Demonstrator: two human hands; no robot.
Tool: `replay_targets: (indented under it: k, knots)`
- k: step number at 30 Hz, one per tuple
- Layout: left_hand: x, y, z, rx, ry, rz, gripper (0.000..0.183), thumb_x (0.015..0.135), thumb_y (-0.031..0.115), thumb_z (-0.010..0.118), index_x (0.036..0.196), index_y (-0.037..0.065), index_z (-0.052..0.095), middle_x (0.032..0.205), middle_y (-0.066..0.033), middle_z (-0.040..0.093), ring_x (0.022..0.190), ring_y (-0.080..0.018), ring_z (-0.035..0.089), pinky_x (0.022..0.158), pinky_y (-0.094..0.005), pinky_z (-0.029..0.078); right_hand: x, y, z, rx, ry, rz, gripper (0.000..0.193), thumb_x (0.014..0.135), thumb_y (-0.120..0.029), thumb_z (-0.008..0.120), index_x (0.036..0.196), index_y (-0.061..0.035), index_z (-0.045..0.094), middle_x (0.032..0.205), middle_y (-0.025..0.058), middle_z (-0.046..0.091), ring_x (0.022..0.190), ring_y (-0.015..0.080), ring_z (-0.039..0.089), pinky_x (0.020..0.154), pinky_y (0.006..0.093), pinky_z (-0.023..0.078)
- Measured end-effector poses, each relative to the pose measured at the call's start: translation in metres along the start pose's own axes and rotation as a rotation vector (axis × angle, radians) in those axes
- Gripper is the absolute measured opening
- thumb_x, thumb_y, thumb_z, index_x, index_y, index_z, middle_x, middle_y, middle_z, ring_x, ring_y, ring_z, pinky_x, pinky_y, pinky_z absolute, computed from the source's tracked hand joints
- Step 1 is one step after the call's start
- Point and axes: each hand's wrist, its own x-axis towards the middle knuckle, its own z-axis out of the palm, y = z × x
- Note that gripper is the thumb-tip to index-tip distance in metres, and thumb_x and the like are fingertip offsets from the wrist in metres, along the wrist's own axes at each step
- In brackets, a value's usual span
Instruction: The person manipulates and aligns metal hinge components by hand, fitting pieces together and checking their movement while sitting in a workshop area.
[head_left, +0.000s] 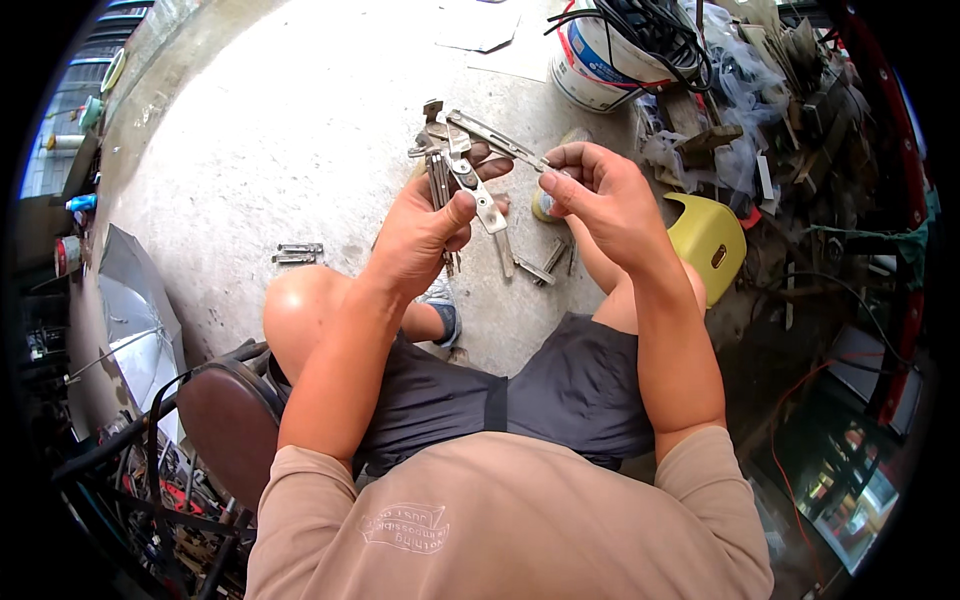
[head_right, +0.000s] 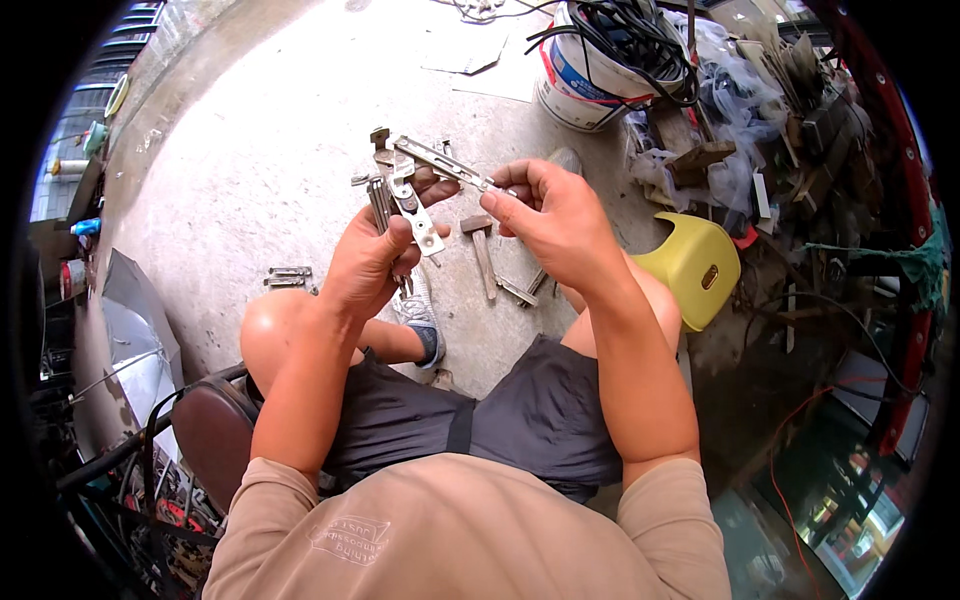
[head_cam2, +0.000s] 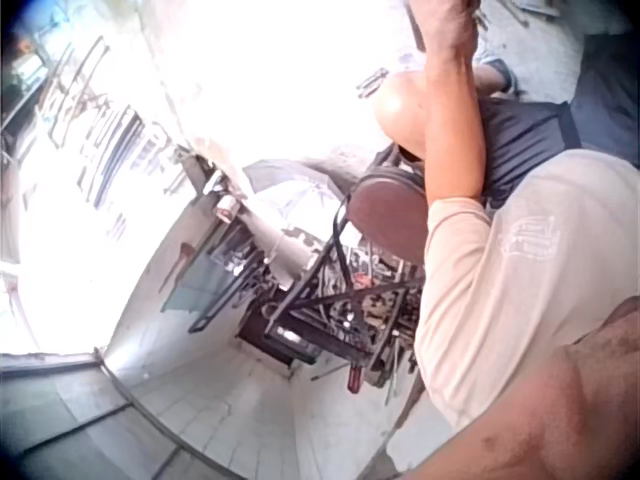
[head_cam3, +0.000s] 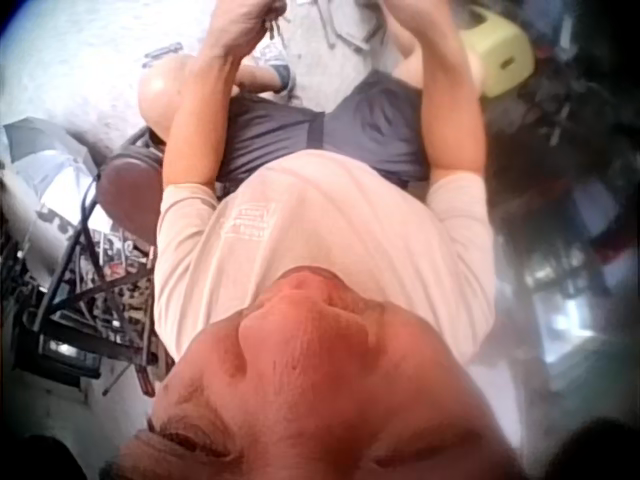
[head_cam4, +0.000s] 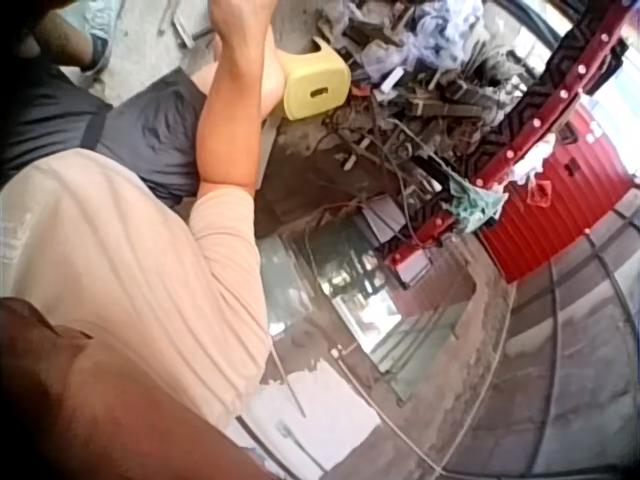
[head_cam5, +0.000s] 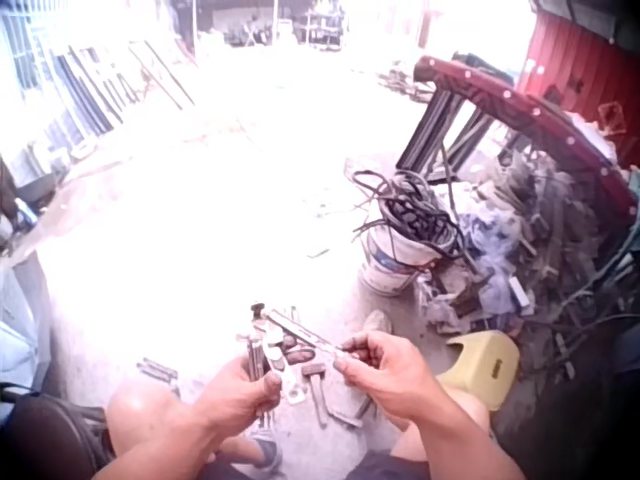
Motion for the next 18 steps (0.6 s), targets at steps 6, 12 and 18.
replay_targets:
  k: [6, 12, 18]
  knots:
    - [0.008, 0.012, 0.016, 0.035, -0.003, 0.048, 0.123, 0.067, 0.075, 0.088, 0.152, -0.002, 0.047, 0.152, -0.0155, 0.06, 0.136, -0.0223, 0.061, 0.093, -0.0276, 0.055, -0.005, 0.004, 0.012, 0.195, -0.098, 0.009, 0.034, 0.103, -0.016, 0.075, 0.124, 0.0077, 0.064, 0.096, 0.0052, 0.071, 0.082, 0.01, 0.066, 0.074, 0.0252, 0.054]
    - [0.009, 0.015, 0.018, 0.043, -0.026, 0.085, 0.126, 0.066, 0.064, 0.096, 0.158, -0.002, 0.039, 0.153, -0.0146, 0.058, 0.138, -0.0246, 0.06, 0.106, -0.0352, 0.055, -0.006, -0.001, 0.015, 0.167, -0.115, -0.034, 0.054, 0.097, -0.028, 0.082, 0.132, 0.0073, 0.06, 0.107, 0.0098, 0.071, 0.095, 0.0153, 0.068, 0.081, 0.0297, 0.057]
    - [0.017, 0.003, 0.018, -0.023, 0.031, 0.12, 0.121, 0.067, 0.041, 0.103, 0.16, 0.001, 0.037, 0.152, -0.0147, 0.057, 0.135, -0.0292, 0.061, 0.115, -0.0434, 0.052, -0.015, -0.005, 0.032, -0.232, -0.022, -0.115, 0.095, 0.075, -0.055, 0.095, 0.138, 0.0056, 0.058, 0.118, 0.0191, 0.071, 0.106, 0.0274, 0.07, 0.09, 0.0384, 0.058]
